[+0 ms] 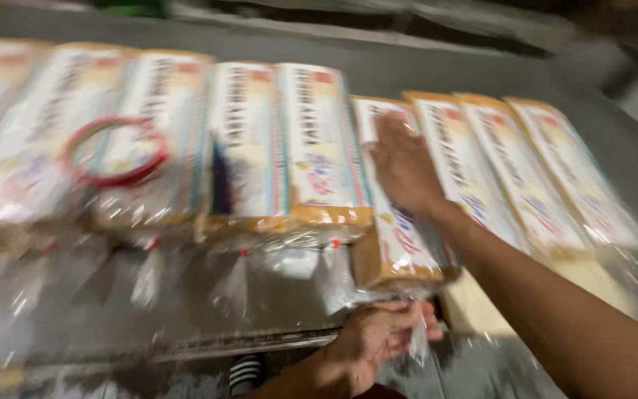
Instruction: The person wraps sliced bread in clear plastic bags and seals them with red tape. They work along a metal table, handling each loaf individually, folding the plastic, and applying tape to close the package.
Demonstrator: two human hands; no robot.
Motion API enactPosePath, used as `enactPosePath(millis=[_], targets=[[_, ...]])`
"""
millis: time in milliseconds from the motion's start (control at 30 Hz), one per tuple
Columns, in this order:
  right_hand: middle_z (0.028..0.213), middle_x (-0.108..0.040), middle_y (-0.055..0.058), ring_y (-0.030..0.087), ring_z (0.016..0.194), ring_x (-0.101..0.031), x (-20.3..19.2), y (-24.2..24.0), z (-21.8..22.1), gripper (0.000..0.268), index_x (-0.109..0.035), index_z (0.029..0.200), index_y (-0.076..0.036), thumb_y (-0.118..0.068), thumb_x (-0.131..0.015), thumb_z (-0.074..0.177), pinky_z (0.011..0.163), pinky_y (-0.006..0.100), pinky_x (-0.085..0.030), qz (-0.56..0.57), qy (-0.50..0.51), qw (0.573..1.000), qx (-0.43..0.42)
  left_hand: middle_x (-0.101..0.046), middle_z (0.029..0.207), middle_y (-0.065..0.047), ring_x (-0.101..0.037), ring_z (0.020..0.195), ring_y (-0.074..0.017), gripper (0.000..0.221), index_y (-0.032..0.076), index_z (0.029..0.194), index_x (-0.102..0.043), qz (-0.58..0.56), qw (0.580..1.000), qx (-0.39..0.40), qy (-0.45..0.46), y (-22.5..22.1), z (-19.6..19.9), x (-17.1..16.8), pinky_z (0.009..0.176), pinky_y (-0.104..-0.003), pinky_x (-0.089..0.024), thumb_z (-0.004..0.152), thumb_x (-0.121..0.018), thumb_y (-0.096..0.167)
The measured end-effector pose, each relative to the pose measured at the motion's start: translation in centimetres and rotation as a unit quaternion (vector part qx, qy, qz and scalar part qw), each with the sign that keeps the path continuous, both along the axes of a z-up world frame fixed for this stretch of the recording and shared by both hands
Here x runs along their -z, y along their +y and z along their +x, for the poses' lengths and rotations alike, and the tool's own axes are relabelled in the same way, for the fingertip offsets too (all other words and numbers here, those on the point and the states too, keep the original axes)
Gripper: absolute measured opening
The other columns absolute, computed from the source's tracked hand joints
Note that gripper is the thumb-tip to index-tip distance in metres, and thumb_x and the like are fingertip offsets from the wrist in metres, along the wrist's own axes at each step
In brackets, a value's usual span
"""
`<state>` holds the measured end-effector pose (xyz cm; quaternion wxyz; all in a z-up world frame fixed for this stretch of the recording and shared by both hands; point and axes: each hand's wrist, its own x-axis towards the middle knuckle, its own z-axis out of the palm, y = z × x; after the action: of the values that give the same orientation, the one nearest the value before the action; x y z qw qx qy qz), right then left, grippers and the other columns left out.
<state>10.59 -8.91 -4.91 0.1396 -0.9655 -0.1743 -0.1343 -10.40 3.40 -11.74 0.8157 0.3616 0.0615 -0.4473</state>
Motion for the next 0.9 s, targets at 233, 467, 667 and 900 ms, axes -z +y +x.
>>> enactPosePath(millis=[233,467,667,900], targets=[[0.116,-0.059,0.015,0.025,0.100,-0.061,-3.6,4.8,2.6,0.029,-0.066,0.123,-0.010,-0.015,-0.068,0.094,0.087,0.038,-0.052,0.267,-0.049,0.957,-0.102,-0.074,0.099,-0.003,-0.073,0.095,-0.0175,0.029,0.004,0.120,-0.068,-0.008,0.984,-0.167,0.053,-3.5,-2.8,1.0,0.084,-0.033,-0.058,0.099,-0.069,0.024],[0.082,-0.070,0.015,0.030,0.076,-0.068,-5.1,19.1,-2.4,0.036,-0.068,0.124,-0.012,-0.015,-0.069,0.089,0.073,0.045,-0.053,0.142,0.065,0.918,-0.364,-0.074,0.080,-0.008,-0.071,0.069,-0.0149,0.022,-0.004,0.102,-0.077,0.112,0.921,-0.374,-0.008,-8.0,-5.3,1.8,0.060,-0.030,-0.055,0.099,-0.070,0.016],[0.100,-0.073,0.018,0.031,0.073,-0.073,-5.3,25.5,-2.9,0.035,-0.071,0.123,-0.007,-0.007,-0.064,0.089,0.063,0.046,-0.056,0.120,0.183,0.880,-0.423,-0.074,0.083,-0.009,-0.070,0.071,-0.0120,0.016,-0.002,0.095,-0.077,0.206,0.884,-0.420,-0.015,-9.1,-5.0,0.6,0.064,-0.027,-0.057,0.101,-0.073,0.012],[0.088,-0.072,0.014,0.021,0.073,-0.075,-8.4,21.7,-4.2,0.021,-0.061,0.099,-0.008,-0.024,-0.053,0.110,0.059,0.033,-0.059,0.360,0.356,0.761,-0.406,-0.076,0.078,-0.010,-0.070,0.066,-0.0190,0.012,0.003,0.085,-0.079,0.591,0.561,-0.345,-0.466,-10.9,-4.2,3.8,0.059,-0.030,-0.053,0.081,-0.069,0.008]])
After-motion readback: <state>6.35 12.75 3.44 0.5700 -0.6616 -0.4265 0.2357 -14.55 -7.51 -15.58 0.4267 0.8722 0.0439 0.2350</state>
